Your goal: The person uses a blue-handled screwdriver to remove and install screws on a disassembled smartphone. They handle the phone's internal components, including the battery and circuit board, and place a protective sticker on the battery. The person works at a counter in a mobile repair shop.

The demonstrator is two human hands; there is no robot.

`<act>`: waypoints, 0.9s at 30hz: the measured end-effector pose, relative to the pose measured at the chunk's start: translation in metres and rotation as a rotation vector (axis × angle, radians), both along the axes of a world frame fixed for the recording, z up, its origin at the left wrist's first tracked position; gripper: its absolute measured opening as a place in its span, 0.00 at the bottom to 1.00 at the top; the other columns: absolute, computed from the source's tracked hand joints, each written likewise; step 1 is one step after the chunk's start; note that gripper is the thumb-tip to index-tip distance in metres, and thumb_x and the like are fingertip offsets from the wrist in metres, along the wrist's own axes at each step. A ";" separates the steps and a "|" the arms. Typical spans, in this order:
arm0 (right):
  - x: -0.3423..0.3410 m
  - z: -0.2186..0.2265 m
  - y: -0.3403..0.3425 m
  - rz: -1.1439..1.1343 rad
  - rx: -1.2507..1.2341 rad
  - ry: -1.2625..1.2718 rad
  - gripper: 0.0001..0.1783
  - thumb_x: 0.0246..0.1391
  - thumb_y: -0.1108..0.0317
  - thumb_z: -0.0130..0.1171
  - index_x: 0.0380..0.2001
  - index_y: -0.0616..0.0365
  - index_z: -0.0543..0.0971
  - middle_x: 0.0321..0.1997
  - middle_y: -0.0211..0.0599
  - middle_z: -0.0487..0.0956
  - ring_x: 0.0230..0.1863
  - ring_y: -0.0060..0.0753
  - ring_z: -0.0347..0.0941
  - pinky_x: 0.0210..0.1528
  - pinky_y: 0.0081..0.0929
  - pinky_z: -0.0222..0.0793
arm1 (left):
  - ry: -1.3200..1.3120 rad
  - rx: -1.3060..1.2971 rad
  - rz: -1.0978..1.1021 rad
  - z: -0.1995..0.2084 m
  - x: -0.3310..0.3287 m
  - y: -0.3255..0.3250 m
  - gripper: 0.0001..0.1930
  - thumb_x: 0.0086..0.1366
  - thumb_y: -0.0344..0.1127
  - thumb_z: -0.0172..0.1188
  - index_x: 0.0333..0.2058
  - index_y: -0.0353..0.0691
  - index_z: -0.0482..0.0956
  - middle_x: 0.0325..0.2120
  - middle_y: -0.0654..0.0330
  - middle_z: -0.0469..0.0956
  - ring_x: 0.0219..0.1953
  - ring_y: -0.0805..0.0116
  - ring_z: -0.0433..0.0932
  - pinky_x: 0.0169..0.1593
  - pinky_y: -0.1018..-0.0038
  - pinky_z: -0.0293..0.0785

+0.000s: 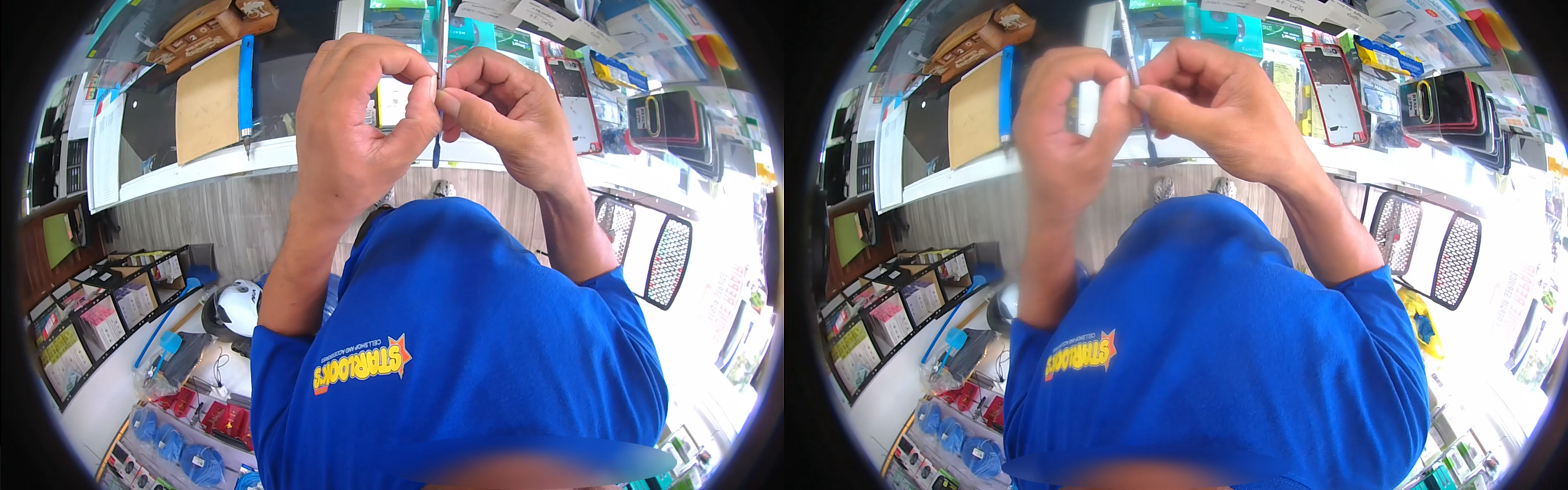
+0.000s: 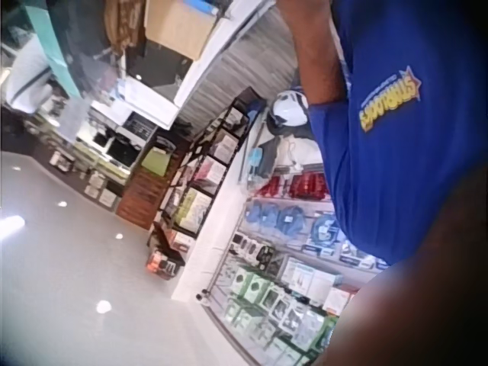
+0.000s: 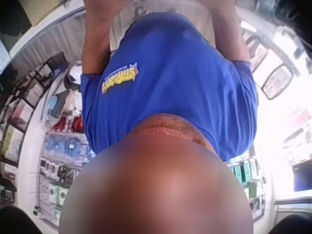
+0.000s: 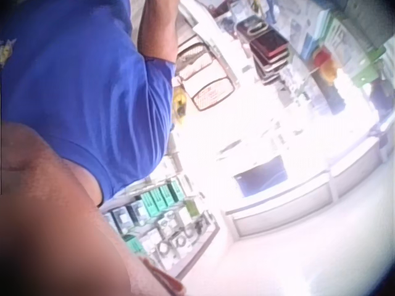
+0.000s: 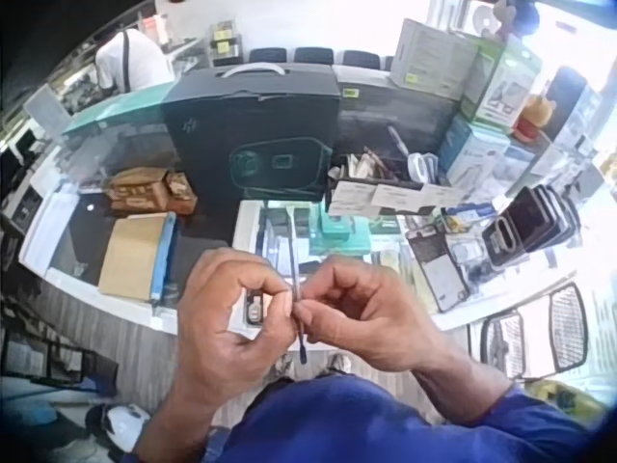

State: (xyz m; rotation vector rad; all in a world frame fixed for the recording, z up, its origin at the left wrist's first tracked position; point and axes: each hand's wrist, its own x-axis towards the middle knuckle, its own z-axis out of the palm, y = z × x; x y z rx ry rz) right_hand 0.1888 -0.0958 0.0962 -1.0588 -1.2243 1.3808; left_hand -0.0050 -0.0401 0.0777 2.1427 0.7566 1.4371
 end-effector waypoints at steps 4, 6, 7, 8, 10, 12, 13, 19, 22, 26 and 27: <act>0.002 -0.002 -0.005 0.004 -0.014 0.067 0.10 0.69 0.66 0.69 0.44 0.63 0.84 0.37 0.30 0.85 0.37 0.18 0.80 0.42 0.21 0.77 | -0.084 -0.130 -0.073 -0.003 0.006 -0.002 0.08 0.60 0.26 0.69 0.37 0.41 0.81 0.35 0.62 0.83 0.40 0.62 0.80 0.49 0.65 0.75; 0.002 -0.003 -0.007 0.008 -0.026 0.107 0.10 0.69 0.66 0.69 0.45 0.63 0.83 0.37 0.30 0.85 0.37 0.18 0.80 0.42 0.21 0.77 | -0.153 -0.236 -0.134 -0.006 0.008 -0.004 0.07 0.60 0.25 0.68 0.37 0.41 0.80 0.35 0.61 0.82 0.40 0.64 0.80 0.49 0.66 0.75; 0.002 -0.003 -0.008 0.009 -0.034 0.130 0.11 0.69 0.66 0.69 0.45 0.63 0.83 0.37 0.30 0.86 0.37 0.18 0.80 0.42 0.21 0.77 | -0.164 -0.255 -0.144 -0.007 0.009 -0.004 0.07 0.61 0.25 0.68 0.37 0.40 0.80 0.35 0.61 0.82 0.40 0.65 0.79 0.49 0.67 0.75; 0.002 -0.004 -0.009 0.008 -0.041 0.149 0.11 0.69 0.66 0.69 0.45 0.63 0.83 0.37 0.30 0.86 0.37 0.18 0.80 0.42 0.21 0.77 | -0.183 -0.278 -0.161 -0.008 0.010 -0.005 0.07 0.61 0.25 0.68 0.37 0.40 0.80 0.35 0.61 0.82 0.40 0.66 0.79 0.49 0.68 0.75; 0.003 -0.006 -0.009 -0.003 -0.035 0.187 0.11 0.69 0.66 0.69 0.44 0.63 0.83 0.37 0.31 0.86 0.37 0.19 0.80 0.42 0.22 0.77 | -0.231 -0.297 -0.194 -0.011 0.010 -0.005 0.07 0.62 0.25 0.67 0.38 0.39 0.80 0.36 0.61 0.81 0.40 0.69 0.78 0.49 0.70 0.74; 0.004 -0.007 -0.009 -0.014 -0.032 0.195 0.10 0.69 0.66 0.69 0.44 0.63 0.83 0.38 0.32 0.86 0.37 0.20 0.80 0.43 0.22 0.77 | -0.284 -0.280 -0.222 -0.014 0.010 -0.005 0.06 0.65 0.27 0.66 0.40 0.38 0.79 0.38 0.62 0.79 0.41 0.72 0.76 0.49 0.73 0.73; 0.006 -0.007 -0.009 -0.018 -0.033 0.185 0.10 0.69 0.66 0.69 0.44 0.63 0.83 0.38 0.32 0.86 0.37 0.20 0.79 0.43 0.23 0.76 | -0.329 -0.315 -0.260 -0.015 0.009 -0.005 0.06 0.67 0.28 0.65 0.41 0.38 0.79 0.39 0.62 0.79 0.42 0.73 0.75 0.49 0.75 0.71; 0.009 -0.009 -0.008 -0.003 -0.070 0.147 0.10 0.70 0.67 0.68 0.45 0.63 0.83 0.39 0.35 0.87 0.36 0.22 0.79 0.44 0.24 0.76 | -0.489 -0.582 -0.332 -0.018 -0.013 -0.013 0.06 0.77 0.32 0.60 0.47 0.37 0.78 0.43 0.64 0.78 0.44 0.78 0.71 0.50 0.79 0.67; 0.004 -0.013 -0.001 0.043 -0.066 0.108 0.09 0.71 0.67 0.65 0.46 0.62 0.81 0.40 0.38 0.86 0.40 0.23 0.79 0.42 0.25 0.75 | -0.542 -0.676 -0.333 -0.020 -0.028 -0.020 0.08 0.78 0.35 0.58 0.49 0.38 0.78 0.43 0.64 0.79 0.43 0.81 0.70 0.50 0.80 0.67; -0.006 -0.014 0.015 0.115 -0.062 0.057 0.09 0.72 0.67 0.64 0.48 0.62 0.82 0.40 0.35 0.86 0.38 0.21 0.78 0.43 0.24 0.75 | -0.570 -0.708 -0.273 -0.024 -0.052 -0.028 0.10 0.79 0.39 0.57 0.49 0.38 0.79 0.44 0.64 0.79 0.42 0.81 0.70 0.50 0.81 0.66; -0.009 -0.013 0.020 0.120 -0.073 0.041 0.10 0.73 0.67 0.65 0.48 0.62 0.84 0.40 0.34 0.87 0.36 0.19 0.77 0.44 0.23 0.75 | -0.570 -0.699 -0.235 -0.025 -0.059 -0.031 0.11 0.79 0.39 0.57 0.49 0.38 0.79 0.44 0.64 0.79 0.42 0.81 0.70 0.50 0.81 0.66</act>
